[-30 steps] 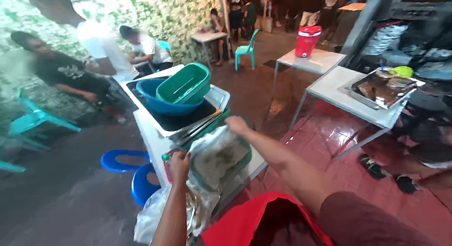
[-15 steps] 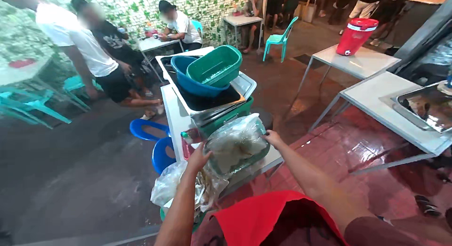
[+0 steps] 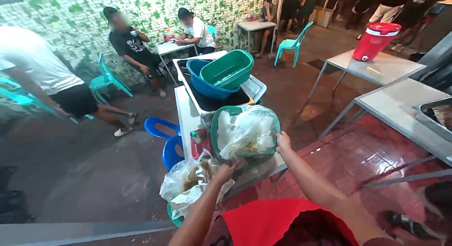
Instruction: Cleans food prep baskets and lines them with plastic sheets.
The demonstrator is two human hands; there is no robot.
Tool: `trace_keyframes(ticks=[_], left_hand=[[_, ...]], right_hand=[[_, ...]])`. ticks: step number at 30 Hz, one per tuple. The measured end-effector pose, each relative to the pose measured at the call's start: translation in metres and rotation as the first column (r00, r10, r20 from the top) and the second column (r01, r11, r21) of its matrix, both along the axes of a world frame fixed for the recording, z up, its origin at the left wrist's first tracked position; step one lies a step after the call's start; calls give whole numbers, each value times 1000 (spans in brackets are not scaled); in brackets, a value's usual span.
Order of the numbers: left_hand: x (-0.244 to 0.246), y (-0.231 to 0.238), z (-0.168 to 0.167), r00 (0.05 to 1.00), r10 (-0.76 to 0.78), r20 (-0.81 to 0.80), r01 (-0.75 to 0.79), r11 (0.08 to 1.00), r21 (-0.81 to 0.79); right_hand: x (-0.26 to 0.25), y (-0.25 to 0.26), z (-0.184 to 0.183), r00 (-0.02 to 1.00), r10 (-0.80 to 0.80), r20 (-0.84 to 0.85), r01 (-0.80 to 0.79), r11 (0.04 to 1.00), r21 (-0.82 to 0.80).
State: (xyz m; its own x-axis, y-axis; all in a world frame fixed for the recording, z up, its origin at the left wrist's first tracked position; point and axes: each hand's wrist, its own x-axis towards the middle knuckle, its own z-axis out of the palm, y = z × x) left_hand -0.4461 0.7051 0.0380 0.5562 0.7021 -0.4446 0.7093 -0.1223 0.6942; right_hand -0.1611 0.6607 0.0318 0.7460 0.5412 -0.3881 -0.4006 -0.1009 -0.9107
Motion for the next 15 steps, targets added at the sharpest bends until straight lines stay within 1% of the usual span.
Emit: trace_keyframes(ticks=[2,6,8,11,12,13,14,15], left_hand=[[10,-10,-1,998,-8,-69,10,1000,27],[29,-24,3,948,19,-316,14,995,101],[37,-33,9,932,7,-363,34,994,106],[40,-44,12,921,-30,-388,68,994,85],[37,-45,10,929,-33,-369,64,995,71],[30,-43,7,952,-21,-304,40,998,57],[16,-37,4,986,18,-169,-13,999,34],[-1,-27,1,996,88,19,-88,996,-14]], right_hand=[[-10,-3,0,999,7,-35,-7,1000,6],[-32,-12,-5,997,-31,-74,31,1000,3],[-40,-16,-6,996,-59,-71,59,998,-6],[-46,-20,-6,994,-86,-64,85,996,-25],[-45,-23,-6,995,-78,-64,77,997,-32],[-41,-27,-4,996,-61,-61,58,998,-37],[-34,-30,-2,998,-45,-44,43,998,-36],[-23,-33,-2,999,-35,-13,35,999,-35]])
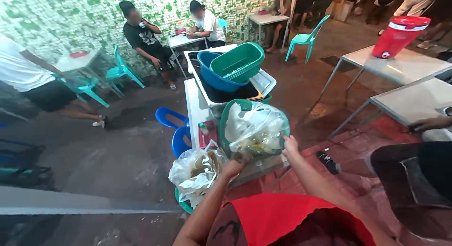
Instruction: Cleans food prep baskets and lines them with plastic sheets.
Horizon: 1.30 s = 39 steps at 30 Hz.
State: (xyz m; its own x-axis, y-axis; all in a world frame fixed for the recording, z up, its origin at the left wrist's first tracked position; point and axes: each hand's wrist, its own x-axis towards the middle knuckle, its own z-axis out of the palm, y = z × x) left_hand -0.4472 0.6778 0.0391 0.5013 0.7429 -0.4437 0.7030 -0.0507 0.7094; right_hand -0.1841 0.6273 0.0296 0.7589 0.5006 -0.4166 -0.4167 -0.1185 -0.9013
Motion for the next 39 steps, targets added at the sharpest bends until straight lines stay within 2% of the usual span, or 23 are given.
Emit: trace_keyframes(ticks=[1,2,4,5,7,9,12,15,17,19,23,27,29,30,31,32,33,34,36,38,39], left_hand=[[-20,11,-3,975,102,199,-93,994,-53],[-40,23,-5,907,217,361,-193,976,-104],[-72,46,6,791,348,503,-343,933,-106],[-78,54,17,781,351,517,-373,926,-65],[-71,62,36,836,273,476,-334,942,45],[-50,68,49,918,197,345,-245,964,101],[-36,83,52,950,280,140,-297,948,117],[-44,97,53,939,338,69,-343,935,89],[-51,97,57,924,376,73,-381,922,68],[-63,98,55,911,408,62,-412,907,83],[-89,97,51,914,405,-8,-401,906,135],[-99,88,43,856,491,161,-507,859,78],[-97,84,38,794,549,261,-572,820,17],[-94,83,38,762,578,293,-603,798,-4],[-91,82,40,740,597,310,-623,782,-19],[-89,81,45,735,602,312,-630,777,-16],[-89,81,50,747,593,302,-624,782,9],[-91,81,55,766,574,288,-608,793,39],[-93,78,61,777,561,286,-597,801,49],[-90,74,64,724,611,319,-634,773,-42],[-87,71,65,670,659,342,-664,738,-122]], right_hand=[[13,-4,0,999,12,30,-12,1000,1],[26,-9,2,998,27,56,-28,1000,1],[46,-17,8,993,53,101,-52,999,-13],[50,-20,12,990,72,120,-70,997,-20],[48,-19,13,981,127,145,-126,992,-16],[36,-12,15,965,205,162,-208,978,1],[23,-4,18,925,328,194,-339,940,27],[34,-1,21,844,475,249,-483,875,-33],[45,1,18,825,485,291,-483,872,-84],[58,0,15,850,430,304,-415,902,-115],[66,-2,9,894,375,243,-357,927,-116],[39,12,3,961,276,26,-276,961,6],[18,16,-2,937,347,-24,-347,938,-1],[9,12,0,871,490,-23,-491,871,-31],[4,10,3,750,661,-15,-660,747,-83],[3,10,11,630,776,-19,-771,622,-140],[5,15,21,567,822,-48,-815,552,-178],[9,23,29,564,823,-68,-818,545,-186],[16,37,36,643,761,-86,-765,637,-93],[4,28,35,723,691,5,-690,723,36],[-5,16,30,723,683,106,-690,720,66]])
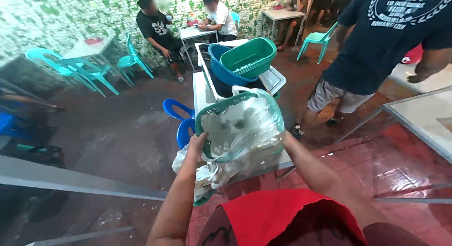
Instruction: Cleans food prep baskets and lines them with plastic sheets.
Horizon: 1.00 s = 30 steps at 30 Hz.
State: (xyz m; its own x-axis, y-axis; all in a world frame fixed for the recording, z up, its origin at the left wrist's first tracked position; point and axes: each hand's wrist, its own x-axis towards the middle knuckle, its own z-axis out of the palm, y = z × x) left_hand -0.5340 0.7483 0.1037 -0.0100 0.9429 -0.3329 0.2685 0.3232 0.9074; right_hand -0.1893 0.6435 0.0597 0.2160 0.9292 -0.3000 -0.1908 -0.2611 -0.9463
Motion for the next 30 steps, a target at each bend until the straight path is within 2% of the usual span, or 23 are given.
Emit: trace_keyframes(ticks=[1,3,5,6,8,9,11,12,13,14,15,16,17,18,19,22,25,26,27,28,29,30], left_hand=[[4,-4,0,996,49,79,-46,998,-44],[7,-11,-3,964,136,228,-116,988,-98],[-2,-17,-13,937,174,303,-161,985,-67],[-9,-18,-19,932,205,299,-201,979,-46],[-25,-22,-24,908,309,281,-311,950,-39],[-35,-25,-26,893,350,284,-355,934,-37],[-53,-33,-29,851,428,304,-440,897,-32],[-64,-37,-31,824,478,304,-493,869,-29],[-77,-41,-36,795,530,294,-549,835,-20],[-92,-45,-40,762,582,283,-604,797,-13],[-107,-50,-42,728,631,266,-651,759,-19],[-123,-57,-43,695,674,251,-690,723,-31],[-138,-65,-44,658,712,245,-728,685,-34],[-150,-74,-42,623,744,242,-761,648,-31],[-162,-84,-40,591,770,239,-789,614,-30],[-193,-113,-31,509,832,222,-849,528,-33],[-211,-140,-23,472,858,204,-874,486,-22],[-214,-148,-22,464,865,191,-880,475,-15],[-215,-154,-21,457,872,178,-885,466,-9],[-213,-160,-19,453,876,166,-888,461,-10],[-209,-166,-17,446,881,155,-891,454,-16],[-204,-170,-16,442,885,145,-893,450,-24]], right_hand=[[-13,-6,-6,999,2,34,-3,999,39],[-44,-8,-2,999,-37,-25,36,999,-30],[-65,-10,10,998,-1,-67,-1,999,-39],[-69,-7,14,997,83,2,-83,996,10],[-78,6,26,947,194,258,-219,973,74],[-80,11,33,896,220,387,-262,963,58],[-80,25,42,727,239,643,-306,952,-8],[-74,33,37,747,225,625,-282,959,-9],[-65,39,31,864,153,480,-203,978,54],[-58,43,29,983,31,180,-53,991,121],[-51,50,32,981,-91,-172,116,984,137],[-43,58,34,899,-142,-414,211,969,128],[-32,66,33,837,-139,-530,239,963,125],[-24,71,31,818,-117,-564,225,966,126],[-18,74,29,840,-65,-539,169,975,146],[-27,78,25,971,99,-217,-61,983,172],[-82,80,17,959,265,102,-274,958,86],[-110,84,6,907,367,205,-386,921,57],[-141,87,-5,795,504,337,-548,835,43],[-170,87,-13,572,640,513,-739,673,-15],[-197,86,-21,277,669,690,-873,475,-111],[-221,82,-30,24,622,783,-910,337,-240]])
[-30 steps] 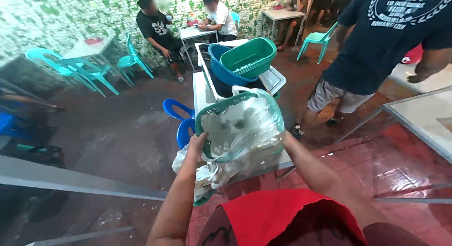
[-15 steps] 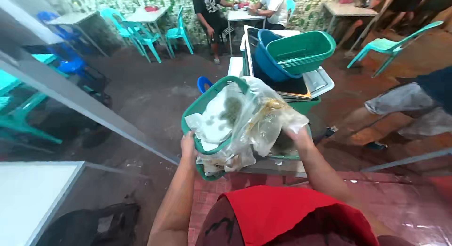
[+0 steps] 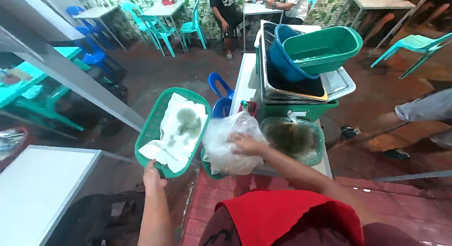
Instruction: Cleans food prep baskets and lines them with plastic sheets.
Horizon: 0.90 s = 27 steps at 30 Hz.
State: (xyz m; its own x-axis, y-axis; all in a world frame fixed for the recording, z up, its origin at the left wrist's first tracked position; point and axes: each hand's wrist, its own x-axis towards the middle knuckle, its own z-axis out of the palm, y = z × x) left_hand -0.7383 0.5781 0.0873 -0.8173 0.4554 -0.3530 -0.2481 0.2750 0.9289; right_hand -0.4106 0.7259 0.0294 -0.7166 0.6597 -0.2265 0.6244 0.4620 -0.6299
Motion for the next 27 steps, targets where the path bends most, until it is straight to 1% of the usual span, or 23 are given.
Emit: trace_keyframes(ticks=[1,3,5,7,9,11,12,14,15,17,18,19,20,22,25,27], left_hand=[[6,-3,0,1000,1,-4,-1,1000,-16],[21,-6,0,1000,-27,-10,26,997,-68],[38,-4,-7,996,-87,-12,85,988,-131],[52,1,-23,988,-150,-26,143,974,-175],[55,8,-41,979,-192,-65,174,961,-214],[51,12,-55,973,-218,-80,193,950,-245],[47,13,-60,971,-230,-71,205,945,-254],[38,15,-67,967,-248,-60,225,940,-256],[34,16,-70,965,-259,-46,239,937,-257],[34,19,-71,963,-267,28,266,935,-236],[36,21,-69,961,-259,95,273,940,-206],[38,23,-68,954,-250,168,277,947,-165],[40,25,-68,942,-241,236,274,954,-119],[45,26,-69,919,-263,295,288,957,-43],[54,26,-69,892,-357,276,357,933,51],[64,27,-73,895,-388,220,376,922,95]], right_hand=[[-20,-4,-12,987,98,124,-103,994,33],[-47,-8,-36,956,190,224,-195,981,3],[-61,-8,-55,939,235,250,-225,972,-69],[-64,-12,-61,943,219,251,-189,972,-139],[-59,-18,-50,936,203,288,-160,973,-164],[-50,-21,-30,878,270,396,-230,962,-145],[-43,-22,-18,862,301,407,-271,954,-131],[-22,-23,5,896,312,317,-310,949,-56],[-13,-24,22,921,286,265,-293,956,-11],[-5,-27,58,978,168,123,-182,977,115],[-8,-25,68,994,107,15,-108,978,178],[-17,-20,72,995,61,-82,-43,978,205],[-30,-11,71,992,21,-126,2,983,183],[-59,13,54,996,-64,-69,70,994,88],[-85,42,5,962,-238,135,245,969,-40],[-95,42,-19,928,-284,241,320,939,-127]])
